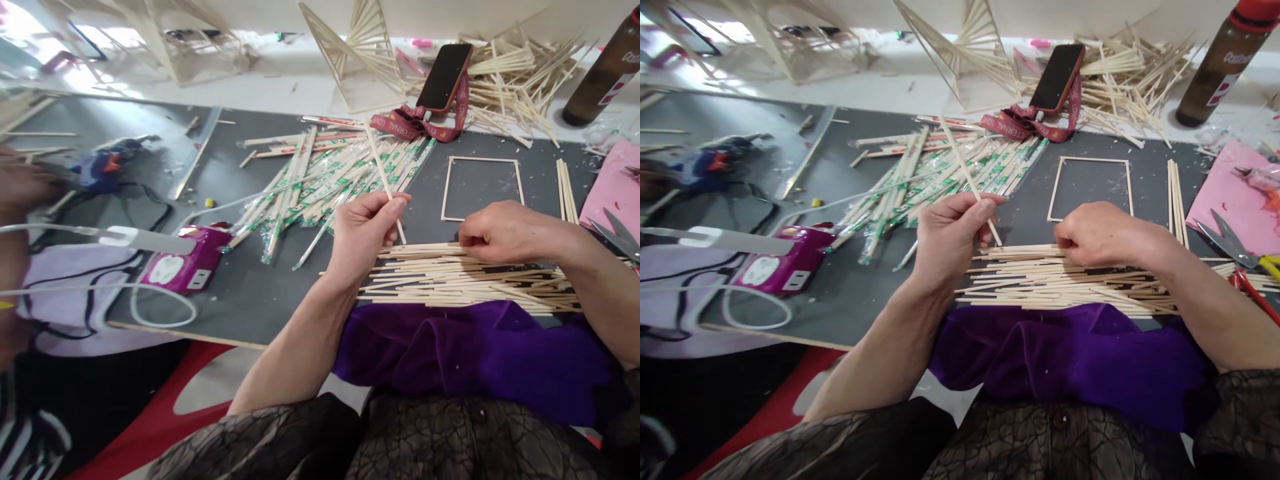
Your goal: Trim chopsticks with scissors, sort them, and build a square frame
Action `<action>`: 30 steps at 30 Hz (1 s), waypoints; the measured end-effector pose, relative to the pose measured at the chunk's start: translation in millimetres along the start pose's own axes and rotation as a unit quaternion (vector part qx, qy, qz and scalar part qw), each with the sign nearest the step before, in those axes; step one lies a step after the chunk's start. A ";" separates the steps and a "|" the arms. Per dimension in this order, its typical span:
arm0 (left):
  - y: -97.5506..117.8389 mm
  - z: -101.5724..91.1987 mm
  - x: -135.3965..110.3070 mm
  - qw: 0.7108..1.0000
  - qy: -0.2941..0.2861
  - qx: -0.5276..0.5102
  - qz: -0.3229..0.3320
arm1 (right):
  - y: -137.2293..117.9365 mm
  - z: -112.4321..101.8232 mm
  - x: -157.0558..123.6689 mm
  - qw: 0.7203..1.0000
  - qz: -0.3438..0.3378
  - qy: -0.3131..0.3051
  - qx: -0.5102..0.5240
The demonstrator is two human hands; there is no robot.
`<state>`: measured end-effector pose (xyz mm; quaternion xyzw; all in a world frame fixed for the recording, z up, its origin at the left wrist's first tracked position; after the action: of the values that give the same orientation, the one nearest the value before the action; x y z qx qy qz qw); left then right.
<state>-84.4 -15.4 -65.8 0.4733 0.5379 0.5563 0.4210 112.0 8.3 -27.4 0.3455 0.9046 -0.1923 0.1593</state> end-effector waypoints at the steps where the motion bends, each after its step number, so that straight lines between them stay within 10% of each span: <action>1: 0.8 -1.5 0.3 1.000 0.008 0.000 0.007 | 3.3 -0.9 0.2 1.000 0.004 0.006 -0.005; 30: 4.3 -6.9 1.8 1.000 0.019 -0.003 0.014 | 26.5 -4.6 4.1 0.995 0.058 0.071 0.029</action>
<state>-91.4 -15.3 -61.2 0.4688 0.5374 0.5725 0.4047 126.5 31.0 -31.4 0.4142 0.8863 -0.1836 0.0956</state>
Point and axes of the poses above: each hand's wrist, its own x-axis towards the middle knuckle, its own z-axis out of the palm, y = z × x, the point moved 4 cm from there along x, towards the middle knuckle, and after that the axes turned 1 degree about z, right-handed, at the moved point
